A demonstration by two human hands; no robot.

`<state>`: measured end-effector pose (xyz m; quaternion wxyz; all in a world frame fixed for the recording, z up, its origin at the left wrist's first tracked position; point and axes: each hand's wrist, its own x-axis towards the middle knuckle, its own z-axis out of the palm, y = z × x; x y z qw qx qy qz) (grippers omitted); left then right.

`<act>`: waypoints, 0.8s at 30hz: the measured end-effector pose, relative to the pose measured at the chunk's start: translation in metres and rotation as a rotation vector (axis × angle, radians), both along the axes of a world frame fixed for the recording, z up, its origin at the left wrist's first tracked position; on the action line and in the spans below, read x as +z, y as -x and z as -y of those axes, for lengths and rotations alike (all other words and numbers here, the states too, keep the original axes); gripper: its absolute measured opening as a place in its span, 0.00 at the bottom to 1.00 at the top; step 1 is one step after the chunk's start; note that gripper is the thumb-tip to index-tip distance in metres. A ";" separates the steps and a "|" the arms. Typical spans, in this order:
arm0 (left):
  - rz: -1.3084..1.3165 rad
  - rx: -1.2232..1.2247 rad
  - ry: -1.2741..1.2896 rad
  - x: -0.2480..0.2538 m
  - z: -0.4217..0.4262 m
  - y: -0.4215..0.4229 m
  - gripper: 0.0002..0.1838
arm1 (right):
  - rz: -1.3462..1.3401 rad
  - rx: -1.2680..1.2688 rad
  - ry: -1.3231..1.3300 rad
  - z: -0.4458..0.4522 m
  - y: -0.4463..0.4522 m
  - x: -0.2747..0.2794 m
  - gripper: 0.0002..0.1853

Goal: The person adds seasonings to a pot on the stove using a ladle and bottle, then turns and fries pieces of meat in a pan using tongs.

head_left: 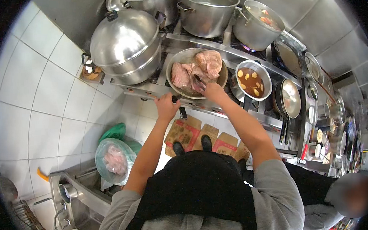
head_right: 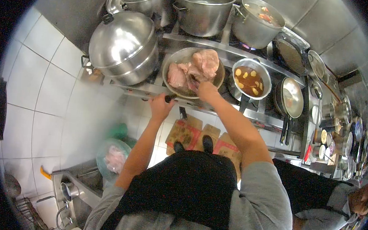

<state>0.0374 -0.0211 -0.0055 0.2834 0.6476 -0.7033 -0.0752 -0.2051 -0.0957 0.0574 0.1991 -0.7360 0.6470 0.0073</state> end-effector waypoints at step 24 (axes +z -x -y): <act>-0.042 0.062 0.039 -0.015 0.002 0.023 0.20 | 0.916 -0.626 -0.533 -0.021 0.122 0.022 0.26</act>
